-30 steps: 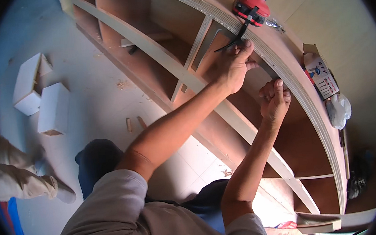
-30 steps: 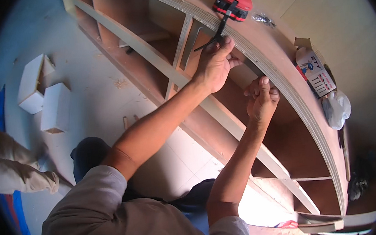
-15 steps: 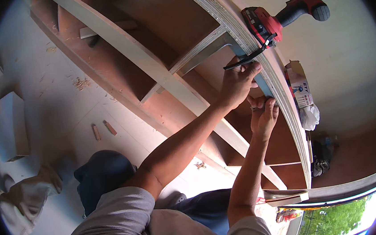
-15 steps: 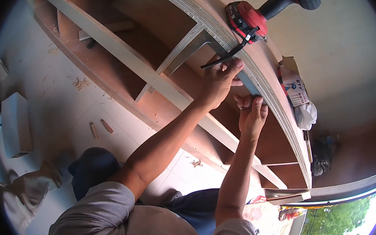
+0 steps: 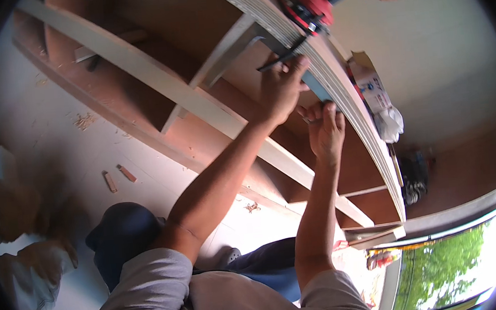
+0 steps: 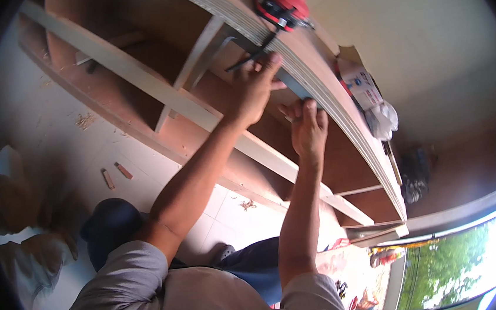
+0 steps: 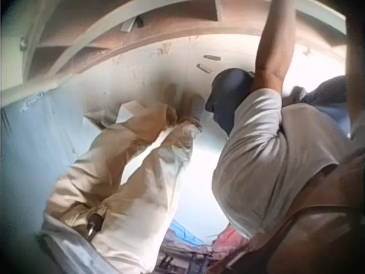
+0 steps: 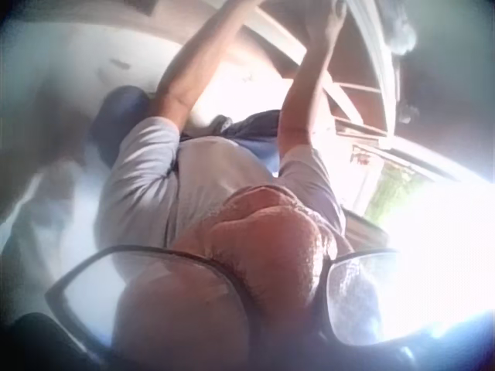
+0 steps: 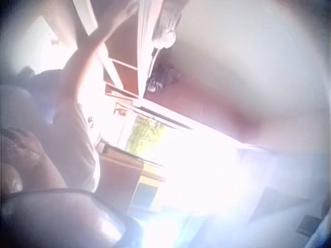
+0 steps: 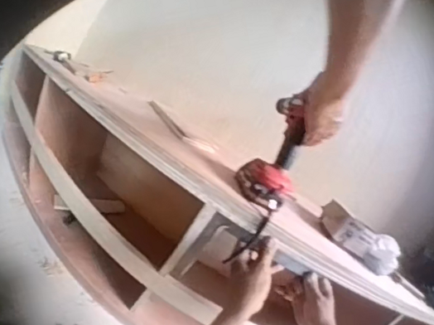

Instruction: The person builds a wooden cabinet by hammering wood pieces, measuring the frame with a square, and securing components using a drill.

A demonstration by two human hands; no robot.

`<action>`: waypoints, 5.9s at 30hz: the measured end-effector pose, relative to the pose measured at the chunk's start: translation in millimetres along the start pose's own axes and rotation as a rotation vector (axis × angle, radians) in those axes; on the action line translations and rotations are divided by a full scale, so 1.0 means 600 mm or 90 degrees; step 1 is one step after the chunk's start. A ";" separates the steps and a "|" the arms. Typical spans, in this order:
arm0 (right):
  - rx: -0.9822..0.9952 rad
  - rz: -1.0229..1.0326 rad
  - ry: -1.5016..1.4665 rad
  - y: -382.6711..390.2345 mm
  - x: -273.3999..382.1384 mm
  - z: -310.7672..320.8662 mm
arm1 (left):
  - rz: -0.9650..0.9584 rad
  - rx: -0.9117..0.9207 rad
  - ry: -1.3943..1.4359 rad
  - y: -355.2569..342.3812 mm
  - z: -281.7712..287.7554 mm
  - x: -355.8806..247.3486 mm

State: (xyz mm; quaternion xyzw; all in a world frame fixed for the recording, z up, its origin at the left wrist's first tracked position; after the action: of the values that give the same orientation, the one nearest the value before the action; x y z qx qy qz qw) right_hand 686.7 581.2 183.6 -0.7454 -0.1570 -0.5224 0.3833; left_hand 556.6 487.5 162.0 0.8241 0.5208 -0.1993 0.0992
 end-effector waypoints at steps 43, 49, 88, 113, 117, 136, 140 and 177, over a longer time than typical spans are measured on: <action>-0.699 -0.568 -0.598 0.196 -0.850 -0.098 | -0.185 -0.078 0.006 0.001 0.014 -0.040; -0.276 -0.347 -0.312 0.150 -0.754 -0.090 | -0.096 -0.026 0.038 -0.004 -0.004 -0.034; -0.286 0.211 0.244 0.085 0.044 0.075 | -0.054 -0.025 -0.006 0.002 -0.009 -0.024; -0.176 0.127 -0.075 -0.007 -0.007 0.029 | 0.019 0.054 -0.005 -0.013 0.010 -0.024; -0.130 0.114 -0.081 -0.014 -0.006 0.020 | 0.016 0.055 0.031 -0.016 0.008 -0.029; -0.105 0.129 -0.060 -0.010 0.001 0.005 | -0.097 0.126 -0.108 -0.024 0.012 -0.039; -0.074 0.097 -0.096 -0.020 -0.014 0.016 | -0.560 -0.234 -0.376 0.035 0.117 -0.106; -0.129 0.154 -0.044 -0.035 -0.013 0.022 | -0.505 -0.345 -0.952 -0.029 0.491 -0.023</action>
State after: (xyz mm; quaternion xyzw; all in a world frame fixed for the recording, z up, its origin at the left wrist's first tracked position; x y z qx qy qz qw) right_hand 679.1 606.0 183.0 -0.8109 -0.0258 -0.4599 0.3608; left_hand 469.3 374.8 -96.5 0.1855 0.5965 -0.5748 0.5286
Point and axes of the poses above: each hand's wrist, its own y-axis away from the middle knuckle, its own z-axis out of the back of the hand, x = y × z, the point moved 10 cm from there along -y, towards the middle knuckle, and after that the axes turned 15 degrees about -x, right-handed, at the moved point
